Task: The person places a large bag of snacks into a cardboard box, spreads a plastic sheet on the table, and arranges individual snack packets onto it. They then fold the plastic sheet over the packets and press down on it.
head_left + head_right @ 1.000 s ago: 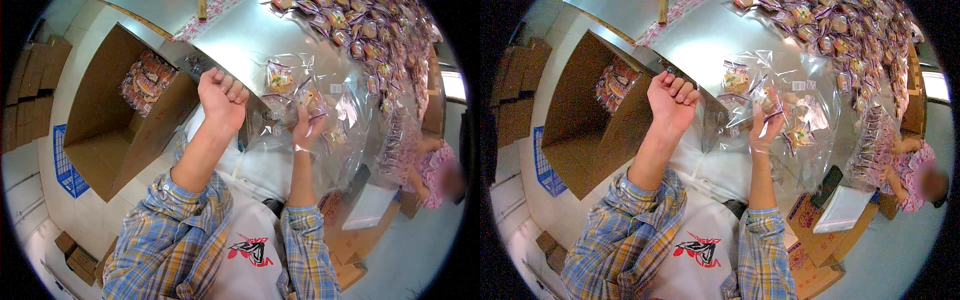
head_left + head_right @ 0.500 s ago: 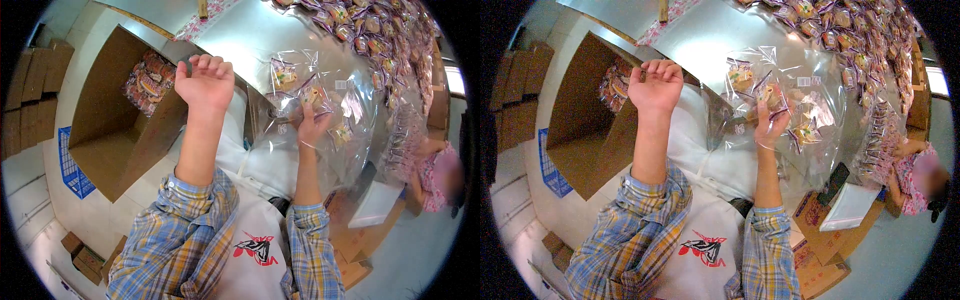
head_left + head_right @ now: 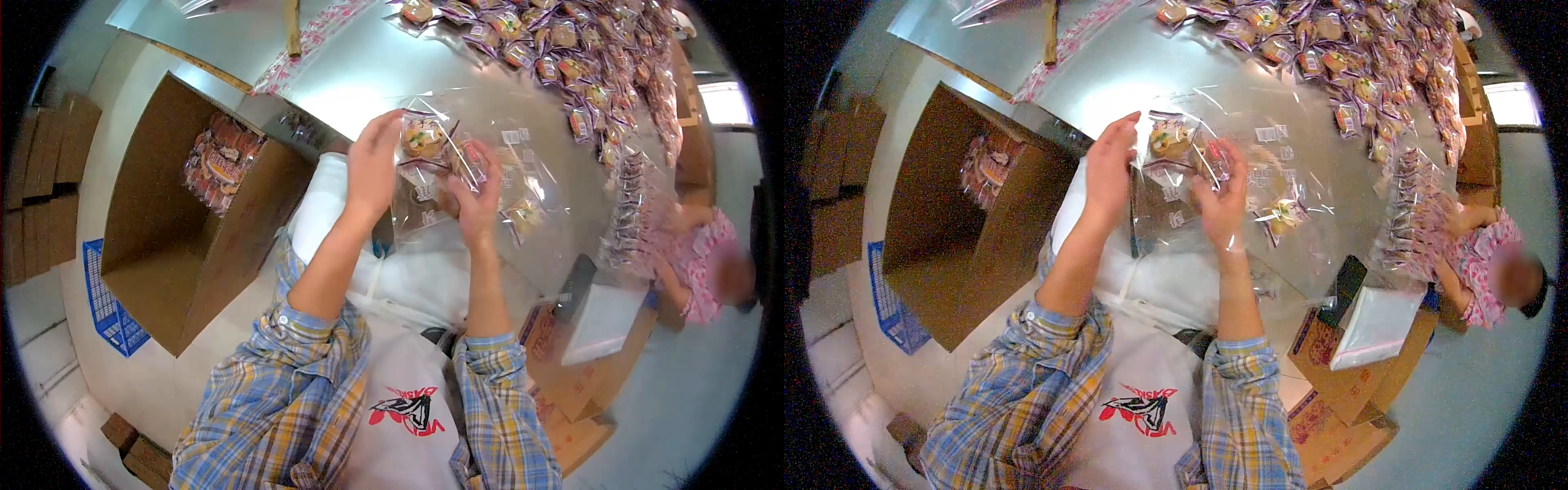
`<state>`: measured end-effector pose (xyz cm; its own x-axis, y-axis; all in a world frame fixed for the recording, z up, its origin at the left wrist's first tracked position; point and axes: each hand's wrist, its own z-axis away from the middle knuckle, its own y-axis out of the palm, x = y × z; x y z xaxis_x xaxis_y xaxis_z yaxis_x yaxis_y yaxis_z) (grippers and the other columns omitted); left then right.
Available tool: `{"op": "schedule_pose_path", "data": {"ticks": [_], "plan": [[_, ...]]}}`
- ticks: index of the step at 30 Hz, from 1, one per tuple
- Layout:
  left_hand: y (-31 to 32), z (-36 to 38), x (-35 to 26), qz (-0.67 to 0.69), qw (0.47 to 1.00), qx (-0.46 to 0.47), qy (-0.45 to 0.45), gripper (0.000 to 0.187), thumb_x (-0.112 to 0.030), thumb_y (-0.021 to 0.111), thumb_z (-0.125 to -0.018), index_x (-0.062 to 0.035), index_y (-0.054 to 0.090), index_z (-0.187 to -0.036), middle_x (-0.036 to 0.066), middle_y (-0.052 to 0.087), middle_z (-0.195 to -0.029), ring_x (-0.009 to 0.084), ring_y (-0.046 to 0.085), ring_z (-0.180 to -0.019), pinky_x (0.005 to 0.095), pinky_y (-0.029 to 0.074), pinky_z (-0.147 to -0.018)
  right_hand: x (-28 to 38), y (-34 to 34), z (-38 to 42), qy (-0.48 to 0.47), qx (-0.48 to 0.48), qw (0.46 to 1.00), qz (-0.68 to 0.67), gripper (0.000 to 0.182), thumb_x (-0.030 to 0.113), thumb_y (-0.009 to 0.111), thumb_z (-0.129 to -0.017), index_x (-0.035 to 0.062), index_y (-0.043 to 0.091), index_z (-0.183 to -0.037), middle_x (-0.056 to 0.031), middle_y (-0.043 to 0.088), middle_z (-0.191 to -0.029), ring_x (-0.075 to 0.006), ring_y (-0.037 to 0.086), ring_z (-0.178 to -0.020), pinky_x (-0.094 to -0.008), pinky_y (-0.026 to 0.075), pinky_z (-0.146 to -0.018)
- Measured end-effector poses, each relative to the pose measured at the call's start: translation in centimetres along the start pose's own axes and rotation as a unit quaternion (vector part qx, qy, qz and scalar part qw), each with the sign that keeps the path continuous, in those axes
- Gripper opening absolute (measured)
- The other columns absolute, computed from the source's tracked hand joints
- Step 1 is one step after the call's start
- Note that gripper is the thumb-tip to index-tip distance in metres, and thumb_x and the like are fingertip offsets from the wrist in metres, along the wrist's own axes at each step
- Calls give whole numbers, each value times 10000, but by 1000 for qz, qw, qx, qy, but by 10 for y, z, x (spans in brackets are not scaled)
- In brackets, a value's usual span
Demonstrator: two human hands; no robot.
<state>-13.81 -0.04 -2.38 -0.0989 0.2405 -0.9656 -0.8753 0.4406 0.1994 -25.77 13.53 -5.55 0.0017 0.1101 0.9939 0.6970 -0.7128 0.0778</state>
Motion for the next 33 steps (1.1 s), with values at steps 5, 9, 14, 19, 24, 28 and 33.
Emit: {"op": "schedule_pose_path", "data": {"ticks": [5,9,14,19,24,28,33], "plan": [[-12,4,2,-216,972,-55,71,548,-266,773,-902,-77,607,-1388,142,576,-1351,252,562,-1198,336,501,-924,9,10,-7,19,-24,998,-53,633,-25,668,-885,34,432,-1470,-132,551,-1382,-244,557,-1291,-393,520,-1054],[-18,6,11,-175,983,-5,56,740,-303,828,-859,-80,505,-1485,158,471,-1437,287,551,-1220,363,528,-900,7,17,-16,159,-24,898,-410,523,35,611,-910,25,496,-1420,-159,628,-1284,-309,597,-1242,-484,488,-1105],[-23,1,16,-156,987,26,28,744,-335,840,-855,-68,529,-1476,155,493,-1409,258,553,-1211,352,515,-933,-32,4,-24,176,109,824,-527,492,189,545,-958,4,520,-1414,-197,597,-1391,-349,569,-1303,-506,442,-1143],[-19,4,13,-105,994,25,23,639,-249,846,-857,-108,589,-1425,143,505,-1395,223,585,-1152,337,510,-941,0,22,-21,189,90,852,-479,416,124,522,-1010,-38,524,-1393,-196,626,-1331,-341,613,-1247,-554,471,-1118],[-16,6,6,-170,980,-26,98,637,-201,823,-879,-83,546,-1440,142,473,-1391,207,585,-1109,347,521,-917,-1,33,-19,73,5,974,-215,726,-100,709,-874,87,396,-1502,-152,589,-1364,-259,608,-1232,-364,543,-1018],[-12,4,7,-98,992,-74,37,698,-177,803,-893,-55,458,-1487,165,497,-1341,194,588,-1047,331,532,-855,0,43,-15,-100,66,984,134,784,8,800,-778,76,433,-1467,-172,433,-1455,-320,452,-1358,-442,427,-1122],[-10,7,0,-13,998,-58,18,753,-202,775,-920,-16,367,-1525,211,608,-1230,188,628,-1014,299,540,-821,2,51,-16,-168,106,944,262,929,124,882,-661,76,427,-1470,-215,362,-1433,-422,384,-1342,-491,364,-1144]]}}
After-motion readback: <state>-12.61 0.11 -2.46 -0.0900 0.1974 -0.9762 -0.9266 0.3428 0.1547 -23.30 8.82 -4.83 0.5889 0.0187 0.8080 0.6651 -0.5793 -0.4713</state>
